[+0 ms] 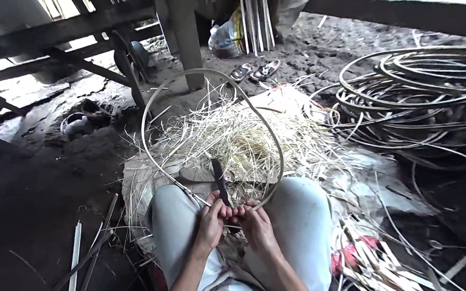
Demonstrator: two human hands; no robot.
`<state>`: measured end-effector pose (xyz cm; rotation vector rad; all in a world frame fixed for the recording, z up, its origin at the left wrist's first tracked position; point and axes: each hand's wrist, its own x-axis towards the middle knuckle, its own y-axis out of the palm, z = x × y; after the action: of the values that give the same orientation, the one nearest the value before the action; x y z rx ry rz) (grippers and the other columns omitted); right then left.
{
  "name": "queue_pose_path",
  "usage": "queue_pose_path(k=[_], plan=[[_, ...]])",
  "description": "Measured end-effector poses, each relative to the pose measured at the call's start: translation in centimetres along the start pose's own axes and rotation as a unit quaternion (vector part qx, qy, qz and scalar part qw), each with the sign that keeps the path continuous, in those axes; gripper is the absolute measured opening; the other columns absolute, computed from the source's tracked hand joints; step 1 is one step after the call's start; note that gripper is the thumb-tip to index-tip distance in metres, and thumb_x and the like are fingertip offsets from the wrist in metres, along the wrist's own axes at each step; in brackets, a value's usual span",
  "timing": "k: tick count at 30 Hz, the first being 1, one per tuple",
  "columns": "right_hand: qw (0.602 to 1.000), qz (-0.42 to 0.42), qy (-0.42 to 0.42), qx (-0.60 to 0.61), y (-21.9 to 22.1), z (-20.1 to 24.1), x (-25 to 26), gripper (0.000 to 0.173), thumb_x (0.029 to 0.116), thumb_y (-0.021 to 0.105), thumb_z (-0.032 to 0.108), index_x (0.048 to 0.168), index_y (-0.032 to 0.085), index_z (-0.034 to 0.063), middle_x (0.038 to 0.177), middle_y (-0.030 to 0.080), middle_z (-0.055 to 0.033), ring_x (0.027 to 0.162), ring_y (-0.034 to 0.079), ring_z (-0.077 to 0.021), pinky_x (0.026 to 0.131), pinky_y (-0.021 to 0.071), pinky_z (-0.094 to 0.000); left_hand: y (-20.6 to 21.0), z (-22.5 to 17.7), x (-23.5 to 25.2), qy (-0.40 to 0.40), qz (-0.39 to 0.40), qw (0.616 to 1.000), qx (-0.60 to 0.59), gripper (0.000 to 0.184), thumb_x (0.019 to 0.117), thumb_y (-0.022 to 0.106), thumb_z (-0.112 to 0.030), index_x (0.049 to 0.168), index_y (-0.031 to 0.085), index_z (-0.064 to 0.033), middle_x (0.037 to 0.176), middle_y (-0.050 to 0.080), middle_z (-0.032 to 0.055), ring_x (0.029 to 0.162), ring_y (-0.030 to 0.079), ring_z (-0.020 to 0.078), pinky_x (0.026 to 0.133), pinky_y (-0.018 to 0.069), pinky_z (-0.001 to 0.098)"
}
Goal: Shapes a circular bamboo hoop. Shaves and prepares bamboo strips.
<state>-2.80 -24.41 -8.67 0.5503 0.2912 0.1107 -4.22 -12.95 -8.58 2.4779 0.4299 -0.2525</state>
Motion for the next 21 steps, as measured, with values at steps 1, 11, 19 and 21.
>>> queue_pose_path(k=[1,11,19,21], plan=[[1.000,0.013,0.000,0.010,0.2,0.1,-0.2,0.018,0.1040,0.030,0.000,0.107,0.046,0.0067,0.078,0.068,0.0005,0.074,0.070,-0.0103,0.072,0.0605,-0.0264,-0.2,-0.3,0.2,0.018,0.005,1.000,-0.003,0.031,0.1010,0.031,0.001,0.130,0.042,0.0010,0.063,0.050,-0.0084,0.058,0.057,0.0050,0.070,0.0557,0.0250],[0.978,0.020,-0.160,-0.134,-5.1,9.1,1.2,0.055,0.1061,0.042,0.043,0.146,0.034,0.0053,0.089,0.069,0.0090,0.071,0.067,-0.0046,0.067,0.0592,-0.0233,-10.0,-6.1,-8.8,0.015,0.097,0.982,0.159,0.041,0.0967,0.041,-0.006,0.138,0.044,-0.0087,0.056,0.049,-0.0178,0.046,0.047,-0.0057,0.050,0.0440,0.0130],[0.950,-0.035,-0.226,-0.215,-5.2,12.0,1.2,0.043,0.1092,0.030,0.026,0.148,0.044,0.0127,0.056,0.037,0.0150,0.041,0.033,0.0035,0.038,0.0310,-0.0130,-8.5,-4.0,-6.5,0.129,-0.037,0.991,0.005,0.036,0.1103,0.030,-0.036,0.124,0.054,-0.0128,0.055,0.054,-0.0122,0.041,0.047,-0.0017,0.043,0.0432,0.0144],[0.923,-0.055,-0.237,-0.299,-5.3,11.9,1.0,0.046,0.1097,0.031,0.026,0.150,0.044,0.0090,0.058,0.039,0.0140,0.042,0.036,0.0031,0.039,0.0340,-0.0139,-7.5,-4.1,-5.8,0.143,-0.071,0.987,0.004,0.042,0.1111,0.021,-0.034,0.118,0.056,-0.0118,0.049,0.043,-0.0140,0.036,0.036,-0.0037,0.037,0.0346,0.0127]])
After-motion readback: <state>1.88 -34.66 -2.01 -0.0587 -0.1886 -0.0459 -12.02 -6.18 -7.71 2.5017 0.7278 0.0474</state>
